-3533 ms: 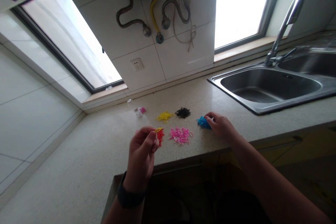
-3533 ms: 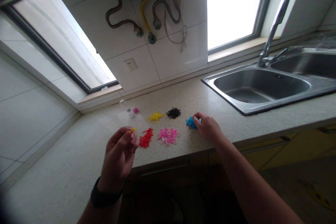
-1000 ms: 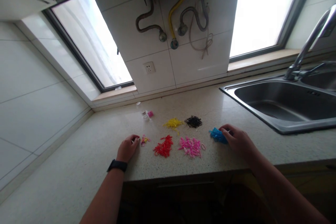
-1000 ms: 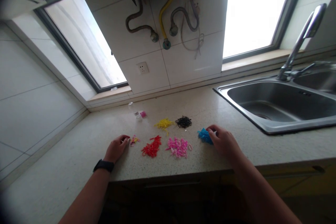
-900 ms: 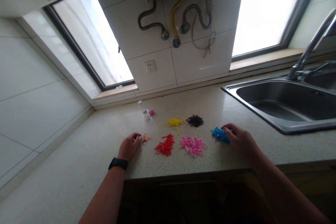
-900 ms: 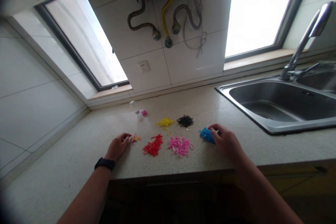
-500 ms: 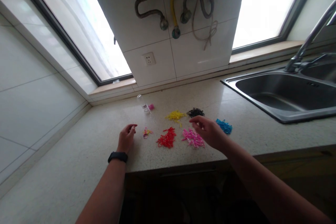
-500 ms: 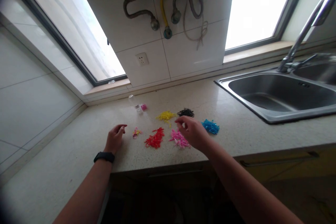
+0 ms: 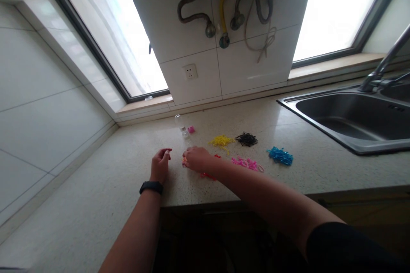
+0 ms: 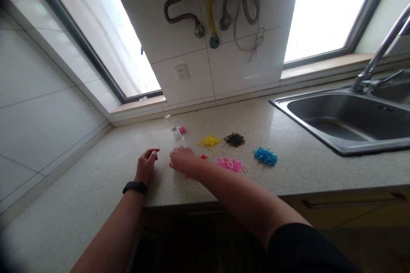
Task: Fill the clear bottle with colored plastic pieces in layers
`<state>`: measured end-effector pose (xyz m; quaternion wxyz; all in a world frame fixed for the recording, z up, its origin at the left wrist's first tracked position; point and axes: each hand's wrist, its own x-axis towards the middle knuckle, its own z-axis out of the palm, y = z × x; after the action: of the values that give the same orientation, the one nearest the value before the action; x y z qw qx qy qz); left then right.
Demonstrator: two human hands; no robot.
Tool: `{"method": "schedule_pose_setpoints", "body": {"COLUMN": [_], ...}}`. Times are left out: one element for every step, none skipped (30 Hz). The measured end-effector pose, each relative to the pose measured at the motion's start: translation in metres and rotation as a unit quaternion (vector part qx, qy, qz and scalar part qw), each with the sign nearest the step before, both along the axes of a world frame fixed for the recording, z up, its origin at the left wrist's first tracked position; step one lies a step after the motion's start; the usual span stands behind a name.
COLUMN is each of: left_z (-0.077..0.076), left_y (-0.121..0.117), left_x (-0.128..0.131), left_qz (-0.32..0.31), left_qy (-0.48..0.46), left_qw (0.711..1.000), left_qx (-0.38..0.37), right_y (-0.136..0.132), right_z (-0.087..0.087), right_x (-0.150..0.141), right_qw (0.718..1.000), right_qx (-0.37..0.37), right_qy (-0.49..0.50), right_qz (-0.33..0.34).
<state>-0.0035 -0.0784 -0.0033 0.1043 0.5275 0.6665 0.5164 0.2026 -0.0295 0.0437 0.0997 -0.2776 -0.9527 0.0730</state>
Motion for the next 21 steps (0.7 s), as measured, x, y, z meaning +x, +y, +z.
{"method": "schedule_pose_setpoints", "body": {"left_z": [0.0,0.001,0.001,0.001,0.002,0.002,0.002,0.002,0.001,0.001,0.001,0.0,0.0,0.0,0.0,0.0,-0.001,-0.001,-0.001,-0.001,-0.001], "left_y": [0.0,0.0,0.0,0.0,0.0,0.0,0.0,0.001,0.001,0.001,0.001,0.001,0.001,0.0,0.0,0.0,0.0,0.0,0.0,0.0,0.001], "left_x": [0.0,0.0,0.0,0.0,0.0,0.0,0.0,0.0,0.0,0.0,0.0,0.0,0.0,0.0,0.0,0.0,0.0,0.0,0.0,0.0,-0.001], "left_qz": [-0.002,-0.002,-0.001,-0.001,-0.002,-0.004,-0.007,-0.01,-0.012,-0.013,-0.014,-0.014,-0.014,-0.013,-0.013,-0.012,-0.013,-0.013,-0.015,-0.016,-0.017], "left_qy": [-0.001,-0.002,-0.003,-0.005,-0.007,-0.009,-0.011,-0.012,-0.013,-0.014,-0.014,-0.013,-0.012,-0.011,-0.011,-0.011,-0.012,-0.013,-0.015,-0.016,-0.017], "left_qw": [1.0,1.0,1.0,1.0,1.0,1.0,1.0,1.0,1.0,1.0,1.0,1.0,1.0,1.0,1.0,1.0,1.0,1.0,1.0,1.0,1.0], "left_qx": [-0.003,-0.005,-0.007,-0.008,-0.008,-0.008,-0.007,-0.006,-0.005,-0.004,-0.003,-0.003,-0.002,-0.002,-0.002,-0.003,-0.002,-0.002,-0.002,-0.002,-0.002], "right_y": [0.001,0.002,0.003,0.004,0.004,0.005,0.005,0.006,0.006,0.007,0.007,0.007,0.008,0.009,0.009,0.011,0.012,0.013,0.014,0.015,0.016], "right_z": [-0.003,-0.006,-0.008,-0.009,-0.01,-0.011,-0.011,-0.011,-0.011,-0.011,-0.012,-0.012,-0.013,-0.013,-0.013,-0.013,-0.013,-0.013,-0.012,-0.011,-0.011], "right_x": [-0.004,-0.007,-0.01,-0.012,-0.014,-0.015,-0.016,-0.016,-0.016,-0.015,-0.014,-0.013,-0.012,-0.011,-0.01,-0.009,-0.008,-0.007,-0.006,-0.005,-0.004], "right_qw": [1.0,1.0,1.0,1.0,1.0,1.0,1.0,1.0,1.0,1.0,1.0,1.0,1.0,1.0,0.999,0.999,0.999,0.998,0.997,0.997,0.996], "right_qx": [0.006,0.009,0.011,0.011,0.01,0.009,0.007,0.005,0.002,-0.002,-0.007,-0.012,-0.018,-0.024,-0.032,-0.039,-0.047,-0.055,-0.061,-0.067,-0.073], "right_qy": [-0.008,-0.014,-0.017,-0.019,-0.02,-0.019,-0.018,-0.017,-0.015,-0.013,-0.01,-0.007,-0.003,0.002,0.006,0.011,0.016,0.021,0.027,0.033,0.04], "right_qz": [0.0,-0.001,-0.002,-0.004,-0.005,-0.005,-0.004,-0.003,-0.003,-0.004,-0.006,-0.009,-0.012,-0.014,-0.016,-0.018,-0.019,-0.021,-0.024,-0.028,-0.032]}}
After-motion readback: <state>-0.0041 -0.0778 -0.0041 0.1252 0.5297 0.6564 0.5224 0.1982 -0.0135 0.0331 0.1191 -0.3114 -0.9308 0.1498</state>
